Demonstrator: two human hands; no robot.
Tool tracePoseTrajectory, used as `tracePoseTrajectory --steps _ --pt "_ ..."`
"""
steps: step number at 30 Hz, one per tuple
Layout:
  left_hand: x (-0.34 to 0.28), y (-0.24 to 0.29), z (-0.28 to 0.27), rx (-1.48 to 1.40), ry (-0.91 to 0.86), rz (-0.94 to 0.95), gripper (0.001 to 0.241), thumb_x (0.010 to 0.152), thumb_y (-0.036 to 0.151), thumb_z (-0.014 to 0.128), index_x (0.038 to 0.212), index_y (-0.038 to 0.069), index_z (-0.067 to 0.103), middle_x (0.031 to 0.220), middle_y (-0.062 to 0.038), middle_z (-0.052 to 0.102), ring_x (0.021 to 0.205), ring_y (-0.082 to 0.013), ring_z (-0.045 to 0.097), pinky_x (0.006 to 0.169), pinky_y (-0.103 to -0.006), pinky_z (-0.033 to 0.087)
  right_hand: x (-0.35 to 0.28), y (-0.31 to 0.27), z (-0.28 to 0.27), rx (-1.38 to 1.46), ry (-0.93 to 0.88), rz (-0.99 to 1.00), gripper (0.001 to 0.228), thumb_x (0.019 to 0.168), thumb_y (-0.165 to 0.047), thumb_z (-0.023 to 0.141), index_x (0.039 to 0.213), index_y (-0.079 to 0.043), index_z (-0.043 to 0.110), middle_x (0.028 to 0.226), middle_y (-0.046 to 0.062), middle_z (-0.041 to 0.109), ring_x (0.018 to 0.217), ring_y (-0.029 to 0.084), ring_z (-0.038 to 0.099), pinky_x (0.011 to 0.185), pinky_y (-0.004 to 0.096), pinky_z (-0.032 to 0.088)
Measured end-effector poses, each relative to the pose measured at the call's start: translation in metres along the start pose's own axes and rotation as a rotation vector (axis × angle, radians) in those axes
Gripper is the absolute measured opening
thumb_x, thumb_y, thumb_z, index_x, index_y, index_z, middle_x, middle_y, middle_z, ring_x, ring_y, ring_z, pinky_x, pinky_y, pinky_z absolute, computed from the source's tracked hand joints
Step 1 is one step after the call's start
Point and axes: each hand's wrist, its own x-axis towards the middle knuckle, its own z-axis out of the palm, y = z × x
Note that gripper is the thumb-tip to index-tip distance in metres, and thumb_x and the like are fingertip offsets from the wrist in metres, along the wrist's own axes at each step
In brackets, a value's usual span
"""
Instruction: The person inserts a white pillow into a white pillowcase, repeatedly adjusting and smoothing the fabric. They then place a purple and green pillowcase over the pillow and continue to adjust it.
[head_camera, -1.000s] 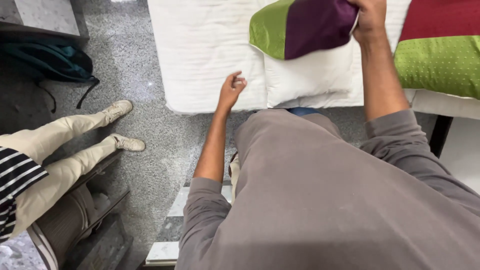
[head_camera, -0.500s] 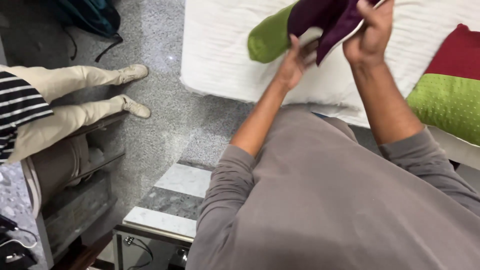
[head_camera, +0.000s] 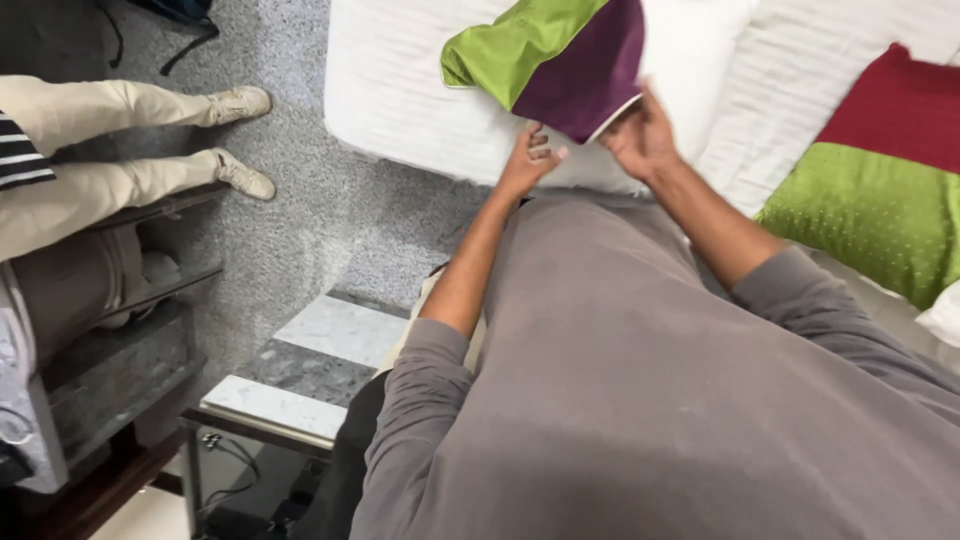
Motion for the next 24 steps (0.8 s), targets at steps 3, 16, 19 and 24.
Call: tracePoseTrajectory --steps 3,16,19,24 --pt "-0.006 0.011 0.023 0.251 -0.004 0.408 0.107 0.080 0.024 0.096 0.150 -0.007 0.022 0.143 -0.031 0.035 0.127 -0.0447 0.048 0.100 -0.0526 0.047 0.042 0.027 -0.012 -0.036 -0.079 0.071 0.053 0.101 -0.036 0.058 0.143 -0.005 0.051 0.140 0.013 0.064 0.135 0.031 0.058 0.113 0.051 0.052" --pt "0.000 0.126 -0.026 0.609 0.588 0.433 0.052 0.085 0.008 0.071 0.135 0.000 0.056 0.119 -0.020 0.067 0.110 -0.0421 0.066 0.091 -0.0470 0.055 0.048 -0.037 0.086 -0.616 -0.460 -0.213 0.032 0.104 -0.026 0.064 0.127 -0.003 0.064 0.119 0.009 0.072 0.111 0.024 0.072 0.099 0.047 0.063" --pt "-0.025 0.143 -0.032 0.590 0.606 0.500 0.035 0.089 0.003 0.064 0.124 0.003 0.063 0.112 -0.015 0.069 0.100 -0.0356 0.069 0.086 -0.0459 0.056 0.053 -0.060 0.061 -0.710 -0.359 -0.463 0.019 0.105 -0.020 0.068 0.115 -0.004 0.068 0.108 0.006 0.071 0.101 0.021 0.071 0.095 0.044 0.063" --pt "-0.080 0.150 -0.026 1.017 0.388 0.717 0.026 0.083 0.005 0.067 0.109 0.008 0.067 0.099 -0.010 0.062 0.096 -0.0313 0.061 0.080 -0.0462 0.050 0.088 -0.073 -0.080 -0.279 -0.150 -0.436 0.008 0.102 -0.009 0.063 0.097 -0.004 0.066 0.096 0.007 0.067 0.094 0.022 0.065 0.088 0.043 0.057"
